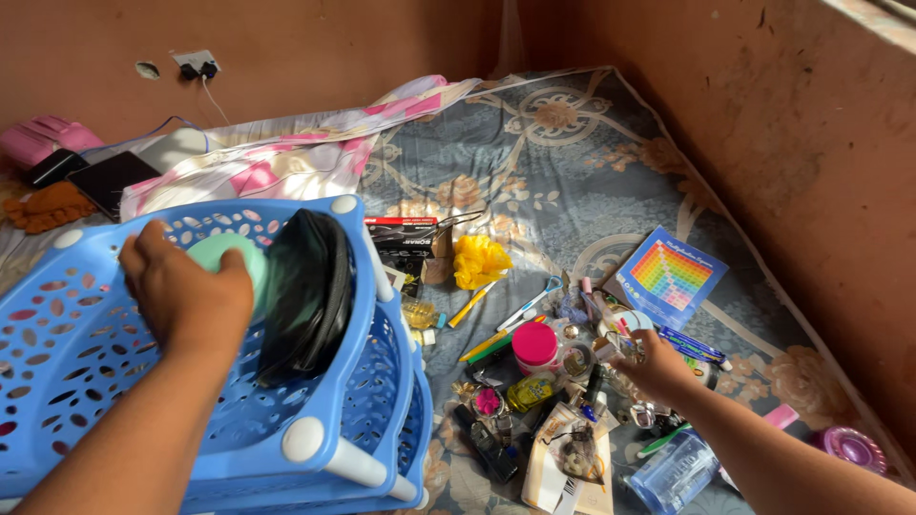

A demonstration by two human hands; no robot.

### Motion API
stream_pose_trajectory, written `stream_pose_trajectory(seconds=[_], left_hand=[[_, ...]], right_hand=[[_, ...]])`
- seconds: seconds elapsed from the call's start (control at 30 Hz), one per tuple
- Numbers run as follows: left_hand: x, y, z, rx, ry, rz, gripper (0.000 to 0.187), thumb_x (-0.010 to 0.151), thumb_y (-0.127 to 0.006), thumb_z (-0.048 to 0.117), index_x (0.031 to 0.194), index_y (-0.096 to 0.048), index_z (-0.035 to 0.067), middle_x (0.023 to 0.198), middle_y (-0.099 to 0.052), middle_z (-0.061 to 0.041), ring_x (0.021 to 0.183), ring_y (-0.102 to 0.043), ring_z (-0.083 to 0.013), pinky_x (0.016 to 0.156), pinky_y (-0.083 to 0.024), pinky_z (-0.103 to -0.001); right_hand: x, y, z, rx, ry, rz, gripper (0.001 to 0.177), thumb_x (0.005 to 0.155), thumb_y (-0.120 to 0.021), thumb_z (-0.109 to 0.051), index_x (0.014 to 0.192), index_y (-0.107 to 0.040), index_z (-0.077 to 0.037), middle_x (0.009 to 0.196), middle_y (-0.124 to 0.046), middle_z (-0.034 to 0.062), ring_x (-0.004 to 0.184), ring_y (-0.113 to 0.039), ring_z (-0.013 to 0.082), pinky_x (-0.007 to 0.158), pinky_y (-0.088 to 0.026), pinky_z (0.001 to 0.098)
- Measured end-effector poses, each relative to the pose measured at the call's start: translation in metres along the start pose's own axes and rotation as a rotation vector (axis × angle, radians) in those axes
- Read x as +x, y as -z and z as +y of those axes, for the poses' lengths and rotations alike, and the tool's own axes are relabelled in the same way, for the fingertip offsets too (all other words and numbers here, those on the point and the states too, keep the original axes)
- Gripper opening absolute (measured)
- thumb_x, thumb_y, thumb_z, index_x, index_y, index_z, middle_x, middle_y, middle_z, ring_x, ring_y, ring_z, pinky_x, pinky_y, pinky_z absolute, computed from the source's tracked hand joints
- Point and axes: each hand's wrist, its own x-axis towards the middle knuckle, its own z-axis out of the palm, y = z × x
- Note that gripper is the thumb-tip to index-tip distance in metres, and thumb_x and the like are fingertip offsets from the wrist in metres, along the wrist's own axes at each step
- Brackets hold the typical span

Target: The person assembles a two-tier blue plastic storage basket by inserting white plastic legs into the basket corners. After assembling the basket, the person places several small items including a green container, a blue bottle, a black pouch, and a pink-lidded jar into the lower basket.

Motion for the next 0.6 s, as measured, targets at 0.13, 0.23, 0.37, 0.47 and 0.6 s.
stream_pose_trajectory(seconds=[0.13, 0.23, 0.37, 0.47, 0.6], left_hand=[[-0.012, -0.021, 0.07, -0.198, -0.401, 0.016, 0.049, 0.093, -0.079, 0.03, 0.133, -0.062, 0.007, 0.151, -0.052, -0.02, 0.143, -0.05, -0.042, 0.122, -0.04, -0.046], [-0.035, -0.019, 0.125, -0.059, -0.268, -0.405, 0.076, 0.08, -0.082, 0.046, 0.142, -0.056, 0.013, 0.154, -0.041, -0.019, 0.144, -0.034, -0.0438, 0.116, -0.035, -0.057], [-0.06, -0.011, 0.151, 0.25, -0.287, -0.549, 0.087, 0.067, -0.088, 0.044, 0.142, -0.054, 0.017, 0.162, -0.017, -0.019, 0.147, -0.003, -0.0482, 0.108, -0.025, -0.072], [-0.059, -0.018, 0.155, 0.339, -0.298, -0.567, 0.076, 0.068, -0.087, 0.041, 0.135, -0.061, 0.018, 0.165, -0.015, -0.018, 0.15, -0.003, -0.0485, 0.111, -0.029, -0.068], [-0.052, -0.03, 0.15, 0.289, -0.254, -0.555, 0.063, 0.071, -0.085, 0.045, 0.127, -0.07, 0.02, 0.167, -0.019, -0.015, 0.153, -0.006, -0.0463, 0.116, -0.033, -0.055]], right_hand=[[-0.008, -0.012, 0.036, -0.048, 0.014, -0.22, 0.087, 0.081, -0.081, -0.041, 0.154, -0.037, -0.026, 0.151, -0.05, 0.0163, 0.136, -0.055, 0.0352, 0.116, -0.045, 0.0449], [-0.019, -0.028, 0.067, -0.113, 0.105, -0.307, 0.091, 0.08, -0.084, -0.036, 0.155, -0.034, -0.029, 0.161, -0.036, 0.0128, 0.145, -0.042, 0.0361, 0.121, -0.037, 0.0451], [-0.061, -0.047, 0.092, -0.236, 0.152, -0.417, 0.087, 0.081, -0.084, -0.037, 0.154, -0.037, -0.03, 0.16, -0.039, 0.0077, 0.15, -0.036, 0.0327, 0.126, -0.029, 0.044], [-0.088, -0.041, 0.096, -0.323, 0.072, -0.445, 0.082, 0.083, -0.084, -0.035, 0.152, -0.039, -0.036, 0.164, -0.028, 0.0049, 0.155, -0.017, 0.0357, 0.125, -0.028, 0.0457], [-0.107, -0.047, 0.109, -0.046, 0.155, 0.239, 0.063, 0.07, -0.08, -0.034, 0.13, -0.062, -0.026, 0.143, -0.059, 0.007, 0.139, -0.05, 0.0299, 0.118, -0.045, 0.0445]])
